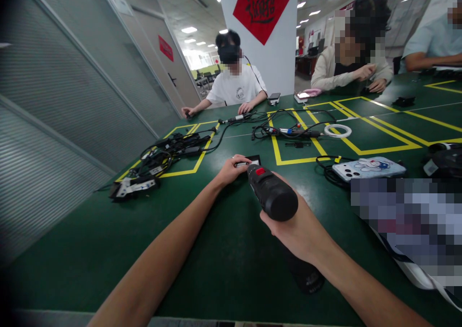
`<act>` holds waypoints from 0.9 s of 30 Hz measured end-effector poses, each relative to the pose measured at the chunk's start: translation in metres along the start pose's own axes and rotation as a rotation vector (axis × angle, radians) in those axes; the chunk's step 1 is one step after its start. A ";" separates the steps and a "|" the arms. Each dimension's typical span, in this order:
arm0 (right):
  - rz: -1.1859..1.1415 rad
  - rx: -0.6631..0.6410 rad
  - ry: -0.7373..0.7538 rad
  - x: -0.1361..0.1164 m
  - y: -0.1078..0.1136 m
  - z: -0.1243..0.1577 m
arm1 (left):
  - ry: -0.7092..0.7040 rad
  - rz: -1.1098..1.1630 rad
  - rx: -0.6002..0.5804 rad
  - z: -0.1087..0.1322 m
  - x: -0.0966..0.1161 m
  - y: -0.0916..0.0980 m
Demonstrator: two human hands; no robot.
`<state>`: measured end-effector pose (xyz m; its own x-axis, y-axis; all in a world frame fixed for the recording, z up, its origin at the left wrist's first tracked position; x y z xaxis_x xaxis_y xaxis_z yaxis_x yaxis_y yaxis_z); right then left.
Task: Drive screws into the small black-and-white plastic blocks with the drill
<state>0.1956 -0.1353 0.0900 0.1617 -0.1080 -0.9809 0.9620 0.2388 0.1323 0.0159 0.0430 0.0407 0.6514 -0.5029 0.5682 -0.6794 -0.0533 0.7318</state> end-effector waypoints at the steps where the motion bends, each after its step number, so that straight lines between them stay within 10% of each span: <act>1: 0.017 0.008 0.020 0.000 0.000 0.000 | -0.003 -0.001 -0.003 0.000 0.000 0.000; 27: -0.079 -0.079 -0.016 0.001 -0.006 -0.004 | -0.031 0.002 -0.017 -0.005 -0.005 -0.002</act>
<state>0.1896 -0.1332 0.0879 0.0902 -0.1443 -0.9854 0.9516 0.3043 0.0426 0.0154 0.0498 0.0379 0.6392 -0.5291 0.5582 -0.6749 -0.0378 0.7370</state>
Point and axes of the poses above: each hand's wrist, its own z-axis away from the middle knuckle, its own y-axis out of the back of the hand, x = y × z, the point moved 8 cm from there along -z, towards the middle knuckle, and after that the axes turned 14 degrees about -z, right-handed, at the moved point
